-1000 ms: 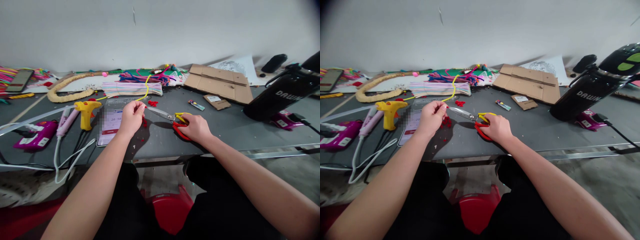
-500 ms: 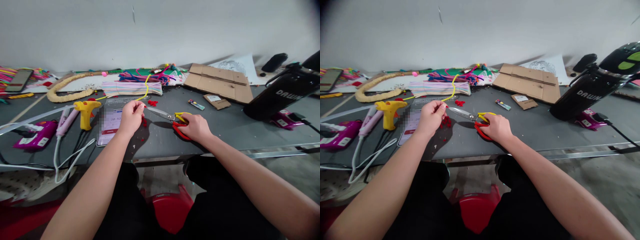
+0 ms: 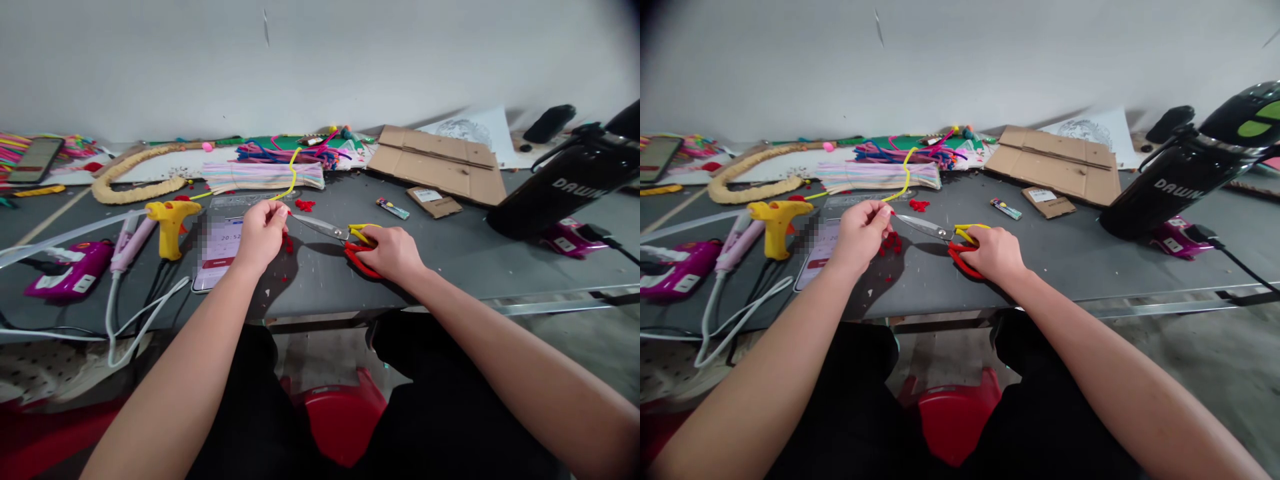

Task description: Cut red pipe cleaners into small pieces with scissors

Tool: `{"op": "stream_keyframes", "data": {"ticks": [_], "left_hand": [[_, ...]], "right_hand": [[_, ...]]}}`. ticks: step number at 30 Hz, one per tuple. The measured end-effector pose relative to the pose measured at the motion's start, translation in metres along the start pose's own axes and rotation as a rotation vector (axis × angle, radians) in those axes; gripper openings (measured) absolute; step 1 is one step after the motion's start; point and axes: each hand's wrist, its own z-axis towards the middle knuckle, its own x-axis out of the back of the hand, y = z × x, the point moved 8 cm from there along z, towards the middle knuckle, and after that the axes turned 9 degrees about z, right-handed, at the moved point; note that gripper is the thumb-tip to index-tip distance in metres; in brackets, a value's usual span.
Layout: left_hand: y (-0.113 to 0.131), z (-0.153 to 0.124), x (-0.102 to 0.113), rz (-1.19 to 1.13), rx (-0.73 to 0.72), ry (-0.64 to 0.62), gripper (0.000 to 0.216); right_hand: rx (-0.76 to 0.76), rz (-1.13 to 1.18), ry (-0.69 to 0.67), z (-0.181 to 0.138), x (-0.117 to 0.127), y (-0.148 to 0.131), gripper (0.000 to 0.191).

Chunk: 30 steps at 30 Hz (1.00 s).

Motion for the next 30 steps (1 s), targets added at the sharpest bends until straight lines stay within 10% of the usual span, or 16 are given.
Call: {"op": "stream_keyframes", "data": {"ticks": [30], "left_hand": [[-0.0041, 0.0004, -0.0007, -0.108, 0.024, -0.010, 0.015]], "right_hand": [[0.008, 0.041, 0.009, -0.0023, 0.0003, 0.0013, 0.034]]}}
